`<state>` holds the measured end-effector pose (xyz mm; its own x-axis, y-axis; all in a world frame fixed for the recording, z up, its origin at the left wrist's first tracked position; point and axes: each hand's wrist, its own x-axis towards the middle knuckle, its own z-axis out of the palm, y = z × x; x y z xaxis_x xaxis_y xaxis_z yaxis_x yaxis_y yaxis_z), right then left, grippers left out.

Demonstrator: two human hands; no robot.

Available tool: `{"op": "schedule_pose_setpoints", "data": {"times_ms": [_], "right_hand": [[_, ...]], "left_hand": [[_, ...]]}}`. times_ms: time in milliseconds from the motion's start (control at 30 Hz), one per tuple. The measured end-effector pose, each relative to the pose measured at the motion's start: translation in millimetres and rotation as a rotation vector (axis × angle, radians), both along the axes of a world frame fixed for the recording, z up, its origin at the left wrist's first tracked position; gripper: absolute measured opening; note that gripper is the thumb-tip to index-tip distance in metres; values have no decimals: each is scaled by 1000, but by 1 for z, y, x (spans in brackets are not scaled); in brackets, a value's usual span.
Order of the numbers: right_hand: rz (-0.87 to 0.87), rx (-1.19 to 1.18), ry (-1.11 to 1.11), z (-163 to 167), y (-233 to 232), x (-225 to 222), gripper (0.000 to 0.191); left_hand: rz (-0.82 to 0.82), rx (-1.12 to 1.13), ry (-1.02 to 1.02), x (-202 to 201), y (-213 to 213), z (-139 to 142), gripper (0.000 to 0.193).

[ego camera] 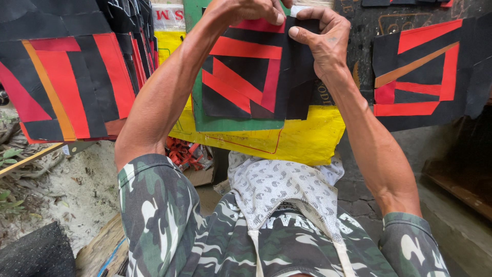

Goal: The person assembles decorative sheets at a workbench, picking up black sheets with red and orange strips, aligning and pressing the strips onto the sheets by hand, and stacking the finished pieces into a growing pile on the table.

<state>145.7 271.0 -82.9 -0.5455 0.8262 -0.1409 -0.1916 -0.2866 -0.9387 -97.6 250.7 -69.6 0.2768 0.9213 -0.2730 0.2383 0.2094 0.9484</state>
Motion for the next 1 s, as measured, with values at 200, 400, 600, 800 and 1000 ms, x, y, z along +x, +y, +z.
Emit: {"op": "schedule_pose_setpoints", "data": {"times_ms": [200,400,600,800,1000], "right_hand": [[-3,4,-2,-3,1,1,33],[2,13,-24,-3,2,2,33],[6,-8,-20,-6,2,0,32],[62,-4,67,2,2,1,38],[171,208,-96,16,4,6,52]], "left_hand": [[-15,-21,1,3,1,2,40],[0,-48,34,5,2,3,40],[-48,-32,170,10,9,1,42],[-157,48,429,12,10,-1,42],[-83,112,232,3,-3,7,52]]}}
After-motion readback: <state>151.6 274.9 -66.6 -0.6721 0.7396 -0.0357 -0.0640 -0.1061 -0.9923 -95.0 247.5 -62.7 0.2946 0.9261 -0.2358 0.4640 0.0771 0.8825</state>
